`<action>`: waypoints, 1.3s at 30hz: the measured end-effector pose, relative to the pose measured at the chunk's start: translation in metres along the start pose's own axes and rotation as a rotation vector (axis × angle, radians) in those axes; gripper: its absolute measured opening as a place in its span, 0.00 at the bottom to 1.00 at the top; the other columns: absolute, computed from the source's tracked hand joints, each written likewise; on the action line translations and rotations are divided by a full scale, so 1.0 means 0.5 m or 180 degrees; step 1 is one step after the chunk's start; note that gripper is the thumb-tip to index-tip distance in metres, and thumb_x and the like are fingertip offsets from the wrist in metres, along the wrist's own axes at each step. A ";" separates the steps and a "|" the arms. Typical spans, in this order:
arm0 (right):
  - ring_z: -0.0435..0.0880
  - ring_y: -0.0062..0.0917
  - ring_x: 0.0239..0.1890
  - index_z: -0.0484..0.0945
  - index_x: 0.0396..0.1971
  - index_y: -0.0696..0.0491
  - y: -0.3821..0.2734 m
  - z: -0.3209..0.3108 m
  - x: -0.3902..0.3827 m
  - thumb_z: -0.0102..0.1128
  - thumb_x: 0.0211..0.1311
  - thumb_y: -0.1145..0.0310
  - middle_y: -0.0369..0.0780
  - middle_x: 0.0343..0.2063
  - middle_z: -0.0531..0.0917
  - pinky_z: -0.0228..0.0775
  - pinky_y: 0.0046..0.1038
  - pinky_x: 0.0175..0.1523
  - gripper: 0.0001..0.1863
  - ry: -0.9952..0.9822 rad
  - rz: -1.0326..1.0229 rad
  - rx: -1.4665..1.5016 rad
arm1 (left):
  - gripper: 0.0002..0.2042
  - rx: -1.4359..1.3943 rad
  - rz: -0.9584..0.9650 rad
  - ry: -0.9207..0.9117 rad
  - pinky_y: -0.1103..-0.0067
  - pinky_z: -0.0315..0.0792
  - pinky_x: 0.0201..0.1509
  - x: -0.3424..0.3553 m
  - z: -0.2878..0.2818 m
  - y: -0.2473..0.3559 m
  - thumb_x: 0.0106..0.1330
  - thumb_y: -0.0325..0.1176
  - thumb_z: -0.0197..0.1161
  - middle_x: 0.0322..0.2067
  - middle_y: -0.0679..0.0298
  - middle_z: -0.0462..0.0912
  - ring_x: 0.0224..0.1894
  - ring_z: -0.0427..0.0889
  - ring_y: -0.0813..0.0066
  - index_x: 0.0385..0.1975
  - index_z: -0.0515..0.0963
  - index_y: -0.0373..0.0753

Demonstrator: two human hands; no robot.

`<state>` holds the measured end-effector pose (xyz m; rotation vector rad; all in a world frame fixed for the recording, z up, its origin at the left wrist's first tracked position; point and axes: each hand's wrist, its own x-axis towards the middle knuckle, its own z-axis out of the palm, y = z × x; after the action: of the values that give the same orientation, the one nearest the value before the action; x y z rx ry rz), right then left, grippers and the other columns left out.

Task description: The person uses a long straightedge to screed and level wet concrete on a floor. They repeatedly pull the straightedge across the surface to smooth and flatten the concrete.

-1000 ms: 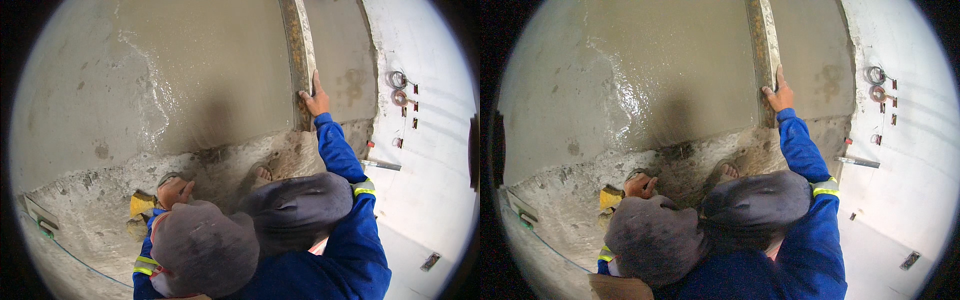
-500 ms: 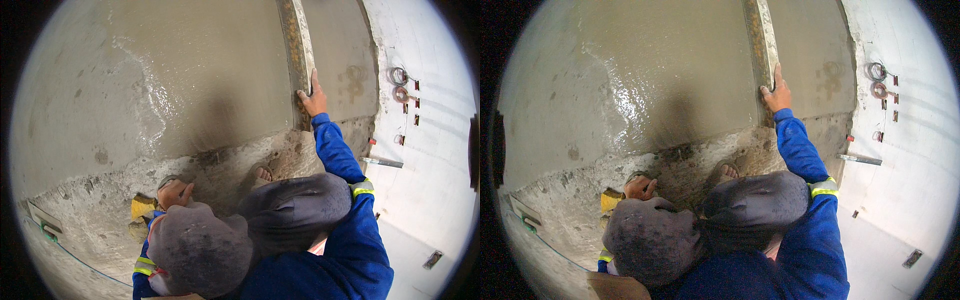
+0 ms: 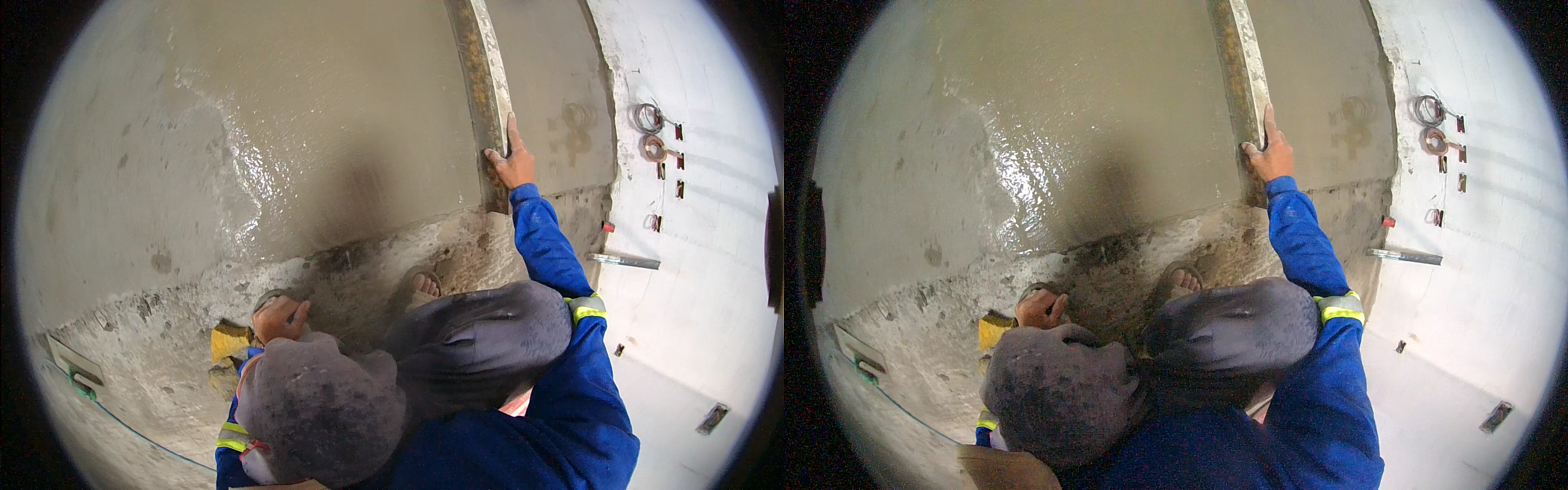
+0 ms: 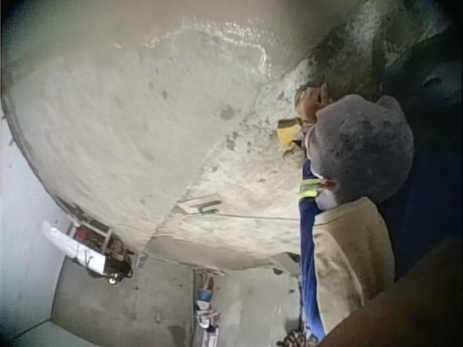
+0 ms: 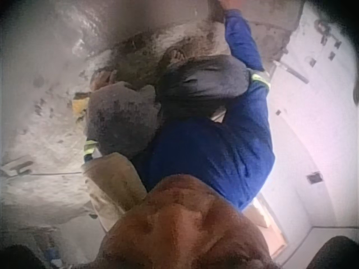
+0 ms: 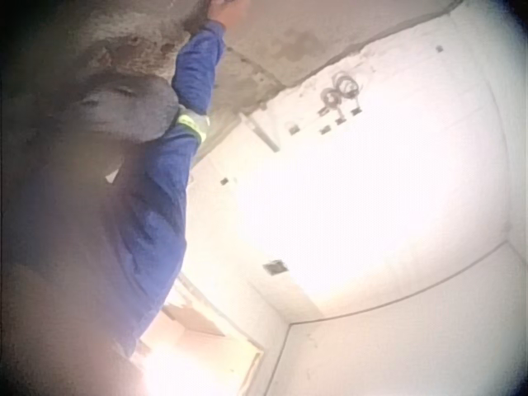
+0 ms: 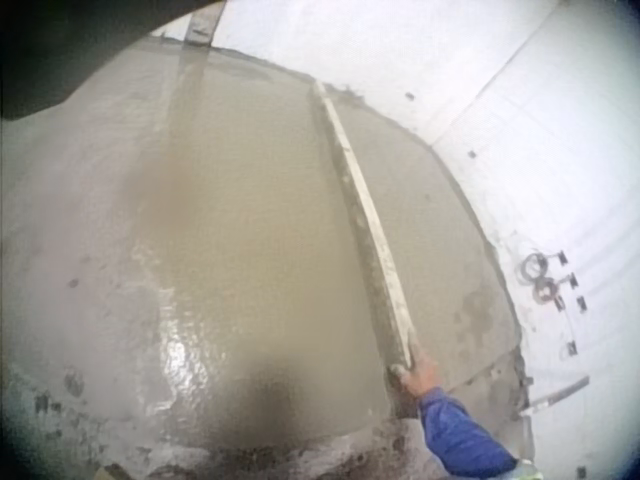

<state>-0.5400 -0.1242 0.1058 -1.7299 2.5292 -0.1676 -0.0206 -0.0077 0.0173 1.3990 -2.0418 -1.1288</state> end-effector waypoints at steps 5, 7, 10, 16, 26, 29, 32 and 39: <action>0.79 0.51 0.43 0.46 0.72 0.36 -0.006 0.011 -0.011 0.71 0.46 0.62 0.53 0.40 0.80 0.72 0.44 0.50 0.54 0.0060 0.0053 -0.0014 | 0.10 0.0181 0.0098 -0.0009 0.70 0.71 0.26 -0.001 0.000 -0.001 0.51 0.38 0.71 0.20 0.62 0.79 0.22 0.79 0.61 0.18 0.79 0.40; 0.78 0.52 0.43 0.45 0.72 0.35 0.000 0.014 -0.011 0.71 0.46 0.62 0.53 0.40 0.78 0.71 0.45 0.50 0.54 0.0097 0.0005 -0.0010 | 0.14 0.0202 0.0010 -0.0156 0.68 0.70 0.26 -0.007 0.006 -0.010 0.54 0.39 0.70 0.18 0.59 0.77 0.21 0.77 0.58 0.16 0.76 0.38; 0.78 0.53 0.43 0.43 0.72 0.33 -0.020 0.013 -0.015 0.70 0.47 0.63 0.54 0.40 0.77 0.71 0.47 0.49 0.55 0.0080 0.0171 -0.0081 | 0.15 -0.0056 -0.0112 -0.0023 0.67 0.69 0.24 -0.008 -0.004 0.003 0.56 0.40 0.69 0.17 0.57 0.76 0.20 0.77 0.57 0.15 0.75 0.38; 0.79 0.52 0.41 0.43 0.72 0.32 -0.041 0.007 -0.021 0.70 0.48 0.61 0.53 0.39 0.77 0.72 0.47 0.46 0.54 0.0190 0.0287 -0.0228 | 0.13 -0.0302 -0.0280 -0.0038 0.69 0.71 0.25 -0.003 -0.017 0.019 0.54 0.40 0.70 0.18 0.59 0.79 0.21 0.80 0.61 0.15 0.79 0.40; 0.80 0.51 0.39 0.46 0.72 0.32 -0.054 0.000 -0.023 0.70 0.48 0.61 0.53 0.38 0.77 0.73 0.45 0.43 0.53 0.0297 0.0259 -0.0212 | 0.13 -0.0014 -0.0236 -0.0362 0.70 0.71 0.25 0.001 -0.022 0.009 0.56 0.42 0.68 0.15 0.59 0.77 0.21 0.80 0.61 0.17 0.80 0.40; 0.79 0.52 0.39 0.46 0.72 0.32 -0.051 -0.011 -0.042 0.70 0.49 0.61 0.53 0.38 0.77 0.73 0.46 0.43 0.52 0.0236 0.0168 -0.0040 | 0.13 0.0034 -0.0235 -0.0298 0.70 0.71 0.25 0.009 -0.014 0.008 0.56 0.42 0.68 0.16 0.59 0.77 0.22 0.80 0.62 0.17 0.80 0.40; 0.79 0.53 0.39 0.45 0.72 0.32 -0.046 -0.006 -0.057 0.69 0.49 0.61 0.54 0.39 0.77 0.73 0.46 0.44 0.52 0.0146 0.0282 -0.0169 | 0.13 0.0070 -0.0277 -0.0312 0.70 0.71 0.26 -0.008 -0.018 0.012 0.56 0.42 0.68 0.16 0.59 0.77 0.22 0.80 0.62 0.17 0.80 0.40; 0.79 0.53 0.39 0.43 0.72 0.33 -0.075 -0.002 0.033 0.68 0.50 0.61 0.54 0.40 0.76 0.73 0.47 0.44 0.52 0.0061 0.0423 -0.0269 | 0.13 0.0116 -0.0278 -0.0334 0.70 0.71 0.26 -0.001 -0.014 0.015 0.56 0.43 0.68 0.16 0.60 0.78 0.23 0.80 0.62 0.18 0.81 0.41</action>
<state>-0.5114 -0.1528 0.1114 -1.5874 2.6910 -0.0707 -0.0196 -0.0088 0.0275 1.4889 -2.1011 -1.2310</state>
